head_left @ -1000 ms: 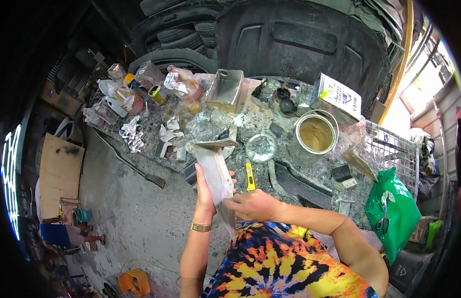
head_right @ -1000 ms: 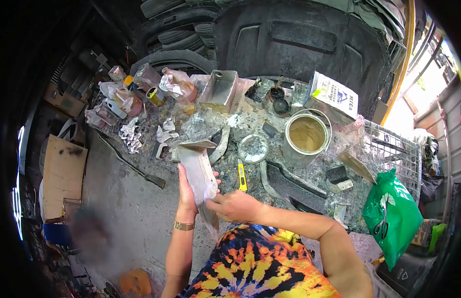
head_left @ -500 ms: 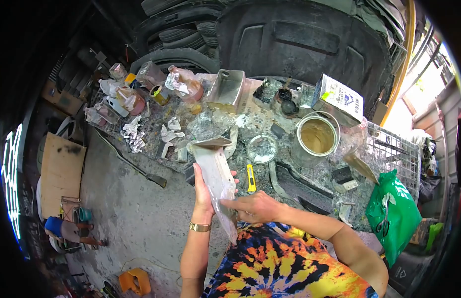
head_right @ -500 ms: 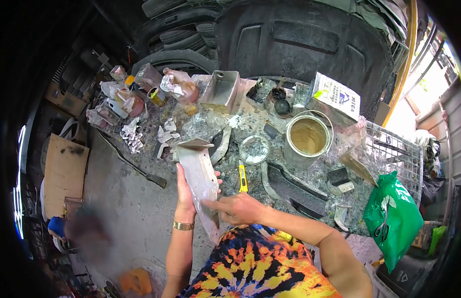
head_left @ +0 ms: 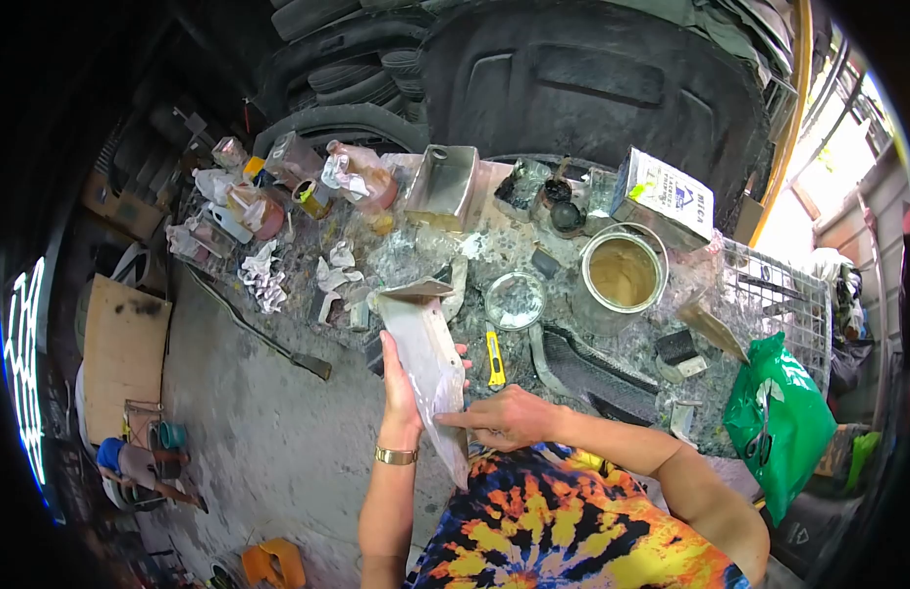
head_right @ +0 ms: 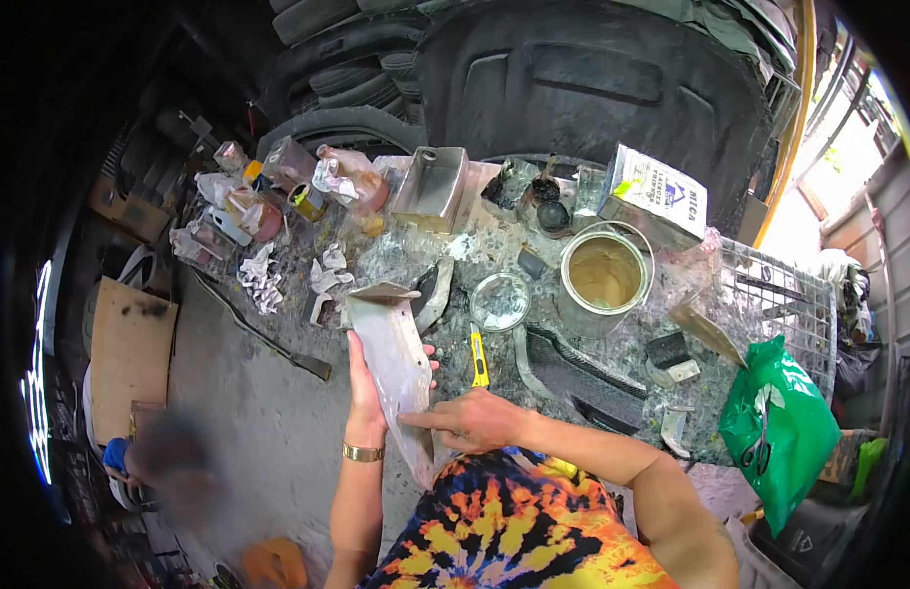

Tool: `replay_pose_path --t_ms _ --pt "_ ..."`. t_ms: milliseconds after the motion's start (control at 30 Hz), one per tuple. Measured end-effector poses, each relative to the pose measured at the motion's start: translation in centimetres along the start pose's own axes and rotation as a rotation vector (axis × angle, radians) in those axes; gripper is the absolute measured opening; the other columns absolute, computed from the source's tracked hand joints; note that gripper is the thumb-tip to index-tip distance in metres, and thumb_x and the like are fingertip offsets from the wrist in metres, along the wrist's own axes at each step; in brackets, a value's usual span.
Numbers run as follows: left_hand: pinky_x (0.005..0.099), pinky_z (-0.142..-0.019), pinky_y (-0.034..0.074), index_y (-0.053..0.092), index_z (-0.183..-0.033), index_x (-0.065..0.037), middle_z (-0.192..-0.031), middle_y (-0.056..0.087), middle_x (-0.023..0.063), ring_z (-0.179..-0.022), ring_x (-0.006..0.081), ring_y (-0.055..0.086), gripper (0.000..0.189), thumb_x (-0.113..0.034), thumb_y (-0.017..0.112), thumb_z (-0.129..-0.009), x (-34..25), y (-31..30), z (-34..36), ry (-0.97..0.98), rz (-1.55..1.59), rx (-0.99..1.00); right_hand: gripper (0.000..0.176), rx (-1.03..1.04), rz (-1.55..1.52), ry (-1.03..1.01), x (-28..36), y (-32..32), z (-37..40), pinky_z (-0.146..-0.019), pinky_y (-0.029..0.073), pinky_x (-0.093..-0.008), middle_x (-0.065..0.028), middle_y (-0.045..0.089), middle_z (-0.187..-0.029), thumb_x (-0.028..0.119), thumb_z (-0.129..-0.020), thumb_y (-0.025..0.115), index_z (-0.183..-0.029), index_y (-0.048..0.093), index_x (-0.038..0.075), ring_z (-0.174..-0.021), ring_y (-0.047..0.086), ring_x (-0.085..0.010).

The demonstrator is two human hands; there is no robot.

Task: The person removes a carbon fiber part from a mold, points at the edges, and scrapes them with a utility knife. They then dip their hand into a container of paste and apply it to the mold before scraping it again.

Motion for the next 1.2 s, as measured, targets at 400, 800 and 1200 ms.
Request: replay_pose_path --t_ms 400,800,1200 --pt "0.0473 -0.071 0.058 0.045 -0.136 -0.006 -0.106 0.065 0.0228 -0.087 0.0336 0.068 0.093 -0.083 0.024 -0.087 -0.6 0.6 0.4 0.0 0.057 0.056 0.067 -0.149 0.098 0.142 -1.3 -0.1 -0.2 -0.055 0.054 -0.0409 -0.0111 0.069 -0.086 0.011 -0.08 0.059 -0.145 0.045 0.023 -0.062 0.065 -0.03" --pt "0.0454 -0.082 0.055 0.046 -0.135 -0.006 -0.107 0.065 0.0227 -0.089 0.0345 0.067 0.091 -0.08 0.022 -0.089 -0.6 1.0 0.8 0.024 0.028 0.037 0.063 -0.18 0.191 0.271 -2.3 -0.3 -0.9 -0.054 0.054 -0.0426 -0.0094 0.068 -0.08 0.014 -0.083 0.057 -0.144 0.045 0.024 -0.059 0.065 -0.0305" --pt "0.0461 -0.076 0.058 0.046 -0.134 -0.005 -0.109 0.065 0.024 -0.088 0.0352 0.068 0.093 -0.081 0.02 -0.088 -0.5 0.5 1.1 0.018 0.038 0.046 0.068 -0.097 0.12 0.166 -1.5 -0.7 -0.4 -0.058 0.054 -0.0425 -0.0106 0.065 -0.08 0.01 -0.082 0.055 -0.147 0.041 0.025 -0.063 0.064 -0.0316"
Point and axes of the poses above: each hand's wrist, its own z-axis away from the middle knuckle, its own y-axis out of the palm, x = y × z, the point moved 1 cm from there along -z, towards the middle knuckle
